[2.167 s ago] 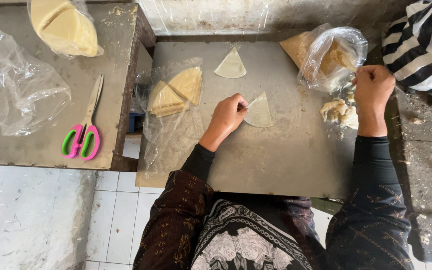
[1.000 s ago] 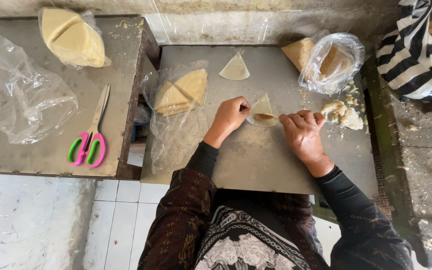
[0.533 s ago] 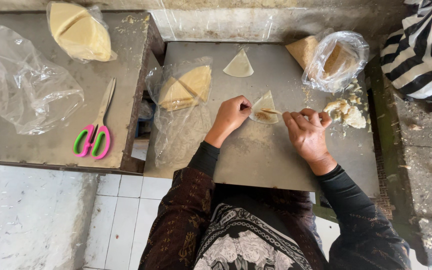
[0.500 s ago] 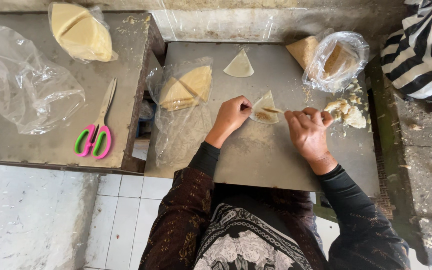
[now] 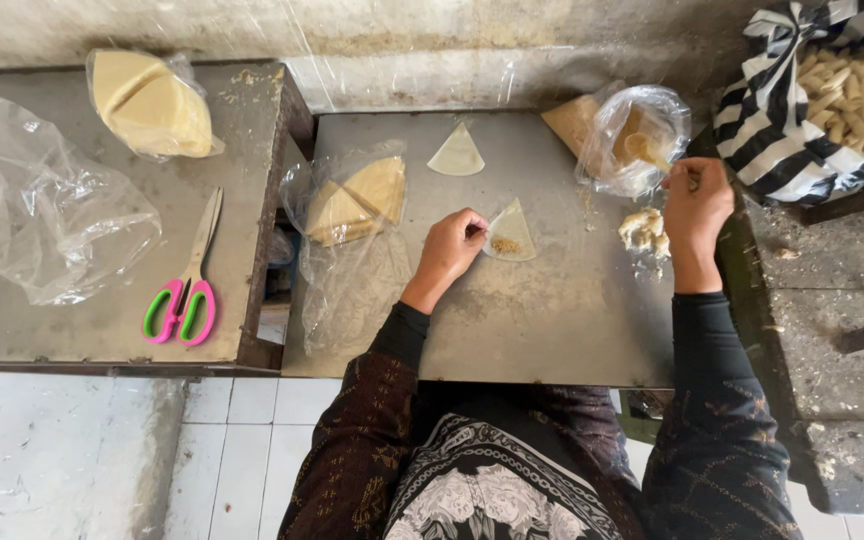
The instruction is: The person places a small amount of filling onto a thin triangular sheet using a spoon, then folds the sides and rolls the sheet around the filling by hand.
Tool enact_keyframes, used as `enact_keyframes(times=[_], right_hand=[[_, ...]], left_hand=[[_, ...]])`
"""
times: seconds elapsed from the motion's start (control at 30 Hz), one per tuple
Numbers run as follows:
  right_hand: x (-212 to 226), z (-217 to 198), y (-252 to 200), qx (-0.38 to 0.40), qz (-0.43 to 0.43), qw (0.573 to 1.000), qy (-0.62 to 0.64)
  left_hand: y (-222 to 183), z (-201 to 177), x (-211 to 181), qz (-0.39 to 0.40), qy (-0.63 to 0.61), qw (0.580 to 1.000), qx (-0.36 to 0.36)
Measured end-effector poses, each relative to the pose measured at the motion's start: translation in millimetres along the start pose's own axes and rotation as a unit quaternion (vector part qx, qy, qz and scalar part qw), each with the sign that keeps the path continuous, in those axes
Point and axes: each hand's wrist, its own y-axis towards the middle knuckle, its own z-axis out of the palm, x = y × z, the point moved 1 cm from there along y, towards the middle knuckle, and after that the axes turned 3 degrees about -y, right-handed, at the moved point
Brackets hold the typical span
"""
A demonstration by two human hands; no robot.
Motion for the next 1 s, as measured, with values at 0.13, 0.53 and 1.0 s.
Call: enact_keyframes(times=[0.13,0.53,1.0], right_hand=[[44.1,6.9,-8.6,-0.113,-0.179,0.887,-0.410],[102.6,49.9,-93.1,0.258,-0.260,0.927,-0.076],[105.8,30.7,-92.4,0.243,-0.212,0.944,-0.071]], left_hand=[[1.1,-1.0,-3.3,-0.014,-0.014,1.000,0.001],[3.3,-1.0,-5.0,-0.030,-0.004,0.999,0.023],[-6.6,0.5,-25.1,-0.012,-0.024,0.995,0.091]])
